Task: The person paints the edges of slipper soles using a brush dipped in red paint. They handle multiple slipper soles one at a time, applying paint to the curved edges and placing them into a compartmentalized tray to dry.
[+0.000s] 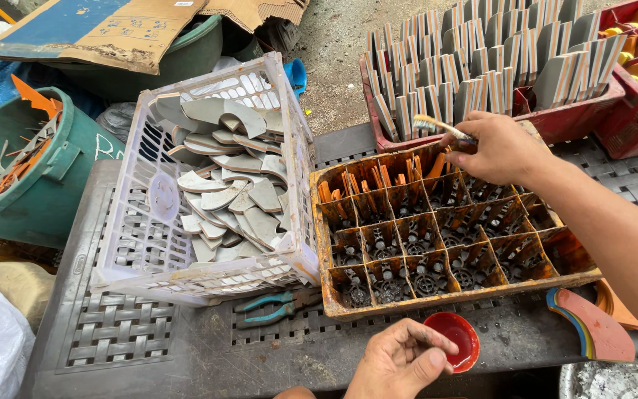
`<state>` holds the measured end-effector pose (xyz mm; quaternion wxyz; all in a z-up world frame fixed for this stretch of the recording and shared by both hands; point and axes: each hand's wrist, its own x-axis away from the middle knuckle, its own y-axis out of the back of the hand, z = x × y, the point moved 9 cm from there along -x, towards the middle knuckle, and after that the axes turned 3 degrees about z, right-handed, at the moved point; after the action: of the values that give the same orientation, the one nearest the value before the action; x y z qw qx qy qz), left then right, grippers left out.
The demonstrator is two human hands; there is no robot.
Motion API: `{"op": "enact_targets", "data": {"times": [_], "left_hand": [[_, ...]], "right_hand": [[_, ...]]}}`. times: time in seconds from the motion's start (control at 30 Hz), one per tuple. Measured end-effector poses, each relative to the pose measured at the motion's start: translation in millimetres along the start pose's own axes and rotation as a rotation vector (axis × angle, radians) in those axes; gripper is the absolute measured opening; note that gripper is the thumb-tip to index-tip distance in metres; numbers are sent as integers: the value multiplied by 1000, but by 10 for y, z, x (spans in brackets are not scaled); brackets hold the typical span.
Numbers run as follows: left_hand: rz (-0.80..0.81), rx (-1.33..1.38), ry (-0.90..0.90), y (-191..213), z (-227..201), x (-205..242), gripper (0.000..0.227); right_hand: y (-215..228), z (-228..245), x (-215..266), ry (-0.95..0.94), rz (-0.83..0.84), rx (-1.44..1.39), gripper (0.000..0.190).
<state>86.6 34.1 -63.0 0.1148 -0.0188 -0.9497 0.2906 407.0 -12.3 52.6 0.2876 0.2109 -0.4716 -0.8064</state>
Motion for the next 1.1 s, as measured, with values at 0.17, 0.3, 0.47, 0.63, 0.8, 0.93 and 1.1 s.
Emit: {"op": "enact_targets", "data": {"times": [0.17, 0.3, 0.47, 0.63, 0.8, 0.93, 1.1], "left_hand": [[-216, -257, -213, 120, -248, 36, 71], [-114, -340, -582, -89, -525, 80, 81], [-305, -136, -450, 153, -466, 39, 69], [-346, -59, -394, 255, -470, 39, 67], [-291, -125, -316, 157, -365, -35, 69], [-310, -216, -261, 177, -339, -3, 70], [-322, -227, -190, 194, -294, 1, 68]], "right_hand": [[-96, 1026, 1028, 380, -18, -160, 68], [-872, 1315, 1879, 214, 407, -71, 91], [-581, 1424, 1781, 474, 312, -367, 70], [-73, 495, 463, 151, -82, 349, 27], [-342, 128, -92, 78, 73, 617, 31], [-419, 114, -181, 34, 142, 759, 27], [-580, 83, -281, 30, 234, 842, 22]]}}
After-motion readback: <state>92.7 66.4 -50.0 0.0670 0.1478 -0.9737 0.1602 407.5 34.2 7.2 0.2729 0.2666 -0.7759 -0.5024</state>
